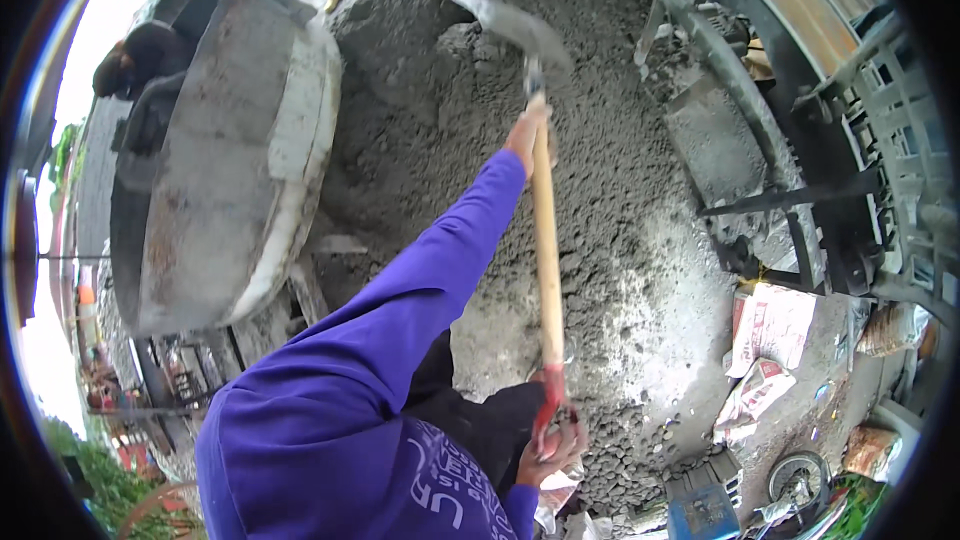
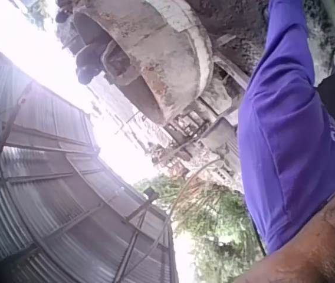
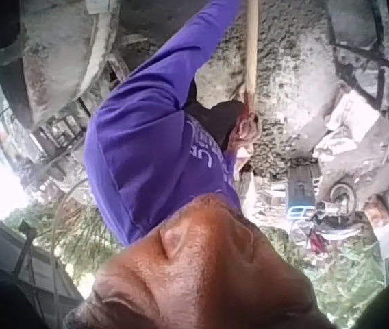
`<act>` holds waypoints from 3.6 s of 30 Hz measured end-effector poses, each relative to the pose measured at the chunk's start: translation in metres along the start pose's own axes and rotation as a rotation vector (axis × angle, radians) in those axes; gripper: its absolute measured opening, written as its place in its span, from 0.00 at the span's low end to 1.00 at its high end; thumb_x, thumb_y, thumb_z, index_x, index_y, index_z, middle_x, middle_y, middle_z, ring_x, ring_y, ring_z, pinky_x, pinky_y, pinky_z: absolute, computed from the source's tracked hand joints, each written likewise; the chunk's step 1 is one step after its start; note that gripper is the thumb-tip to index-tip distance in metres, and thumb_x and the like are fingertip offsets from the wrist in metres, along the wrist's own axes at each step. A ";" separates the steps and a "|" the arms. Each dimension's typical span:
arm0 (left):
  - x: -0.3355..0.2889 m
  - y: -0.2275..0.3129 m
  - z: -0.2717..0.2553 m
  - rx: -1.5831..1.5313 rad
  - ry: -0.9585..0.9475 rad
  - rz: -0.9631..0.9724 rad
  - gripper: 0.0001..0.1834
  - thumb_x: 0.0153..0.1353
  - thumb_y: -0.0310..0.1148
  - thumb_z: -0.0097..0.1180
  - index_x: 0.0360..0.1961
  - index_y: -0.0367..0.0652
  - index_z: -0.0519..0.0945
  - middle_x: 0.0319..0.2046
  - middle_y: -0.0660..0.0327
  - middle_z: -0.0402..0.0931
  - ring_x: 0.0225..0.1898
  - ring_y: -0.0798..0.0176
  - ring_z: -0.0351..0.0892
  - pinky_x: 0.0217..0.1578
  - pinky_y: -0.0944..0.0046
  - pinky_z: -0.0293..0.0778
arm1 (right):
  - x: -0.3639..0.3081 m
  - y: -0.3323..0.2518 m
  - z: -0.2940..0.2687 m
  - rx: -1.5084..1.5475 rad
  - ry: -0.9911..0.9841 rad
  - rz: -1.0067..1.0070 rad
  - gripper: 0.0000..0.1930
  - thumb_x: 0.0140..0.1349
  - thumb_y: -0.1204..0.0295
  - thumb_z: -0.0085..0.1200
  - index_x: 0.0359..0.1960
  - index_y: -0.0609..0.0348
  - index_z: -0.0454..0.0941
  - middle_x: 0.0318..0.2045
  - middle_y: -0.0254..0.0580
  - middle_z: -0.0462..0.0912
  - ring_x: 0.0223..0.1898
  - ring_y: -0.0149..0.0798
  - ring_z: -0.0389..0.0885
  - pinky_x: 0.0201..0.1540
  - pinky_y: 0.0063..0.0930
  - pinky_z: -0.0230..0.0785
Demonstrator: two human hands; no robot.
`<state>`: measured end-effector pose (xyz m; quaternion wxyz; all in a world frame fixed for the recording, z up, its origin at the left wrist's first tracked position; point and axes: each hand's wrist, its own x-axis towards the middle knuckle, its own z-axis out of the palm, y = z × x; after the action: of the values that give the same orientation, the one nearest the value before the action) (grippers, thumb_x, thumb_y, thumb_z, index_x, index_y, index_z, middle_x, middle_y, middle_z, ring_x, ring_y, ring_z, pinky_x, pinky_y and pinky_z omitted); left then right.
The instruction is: The person shovels wet concrete from a pile into a concrete mixer using a shovel.
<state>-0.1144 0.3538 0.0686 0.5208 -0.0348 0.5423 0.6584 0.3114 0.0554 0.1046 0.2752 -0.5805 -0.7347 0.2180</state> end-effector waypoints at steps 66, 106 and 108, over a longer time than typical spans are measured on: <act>-0.347 -0.428 -0.085 -0.361 0.611 -0.444 0.11 0.54 0.36 0.58 0.26 0.41 0.72 0.16 0.64 0.67 0.12 0.67 0.67 0.13 0.62 0.69 | -0.069 0.129 -0.075 0.997 -0.471 1.116 0.13 0.56 0.73 0.52 0.42 0.66 0.72 0.12 0.37 0.71 0.12 0.30 0.68 0.19 0.23 0.65; 0.090 -0.390 -0.435 -0.044 0.910 -0.504 0.09 0.58 0.36 0.56 0.27 0.42 0.74 0.21 0.60 0.70 0.20 0.61 0.70 0.21 0.54 0.70 | -0.010 0.213 0.158 0.040 0.010 1.075 0.07 0.57 0.65 0.51 0.30 0.51 0.79 0.16 0.32 0.72 0.10 0.26 0.61 0.11 0.21 0.50; 0.077 -0.374 -0.429 -0.142 0.860 -0.479 0.09 0.59 0.36 0.55 0.27 0.44 0.74 0.20 0.62 0.70 0.19 0.62 0.70 0.20 0.54 0.70 | -0.017 0.209 0.135 0.290 -0.039 1.280 0.07 0.56 0.63 0.52 0.32 0.49 0.77 0.15 0.31 0.70 0.08 0.26 0.60 0.08 0.22 0.47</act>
<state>-0.1013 0.0326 -0.4080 0.3828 -0.4624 0.6387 0.4814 0.3785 0.0870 -0.1336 0.1530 -0.8560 -0.2121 0.4459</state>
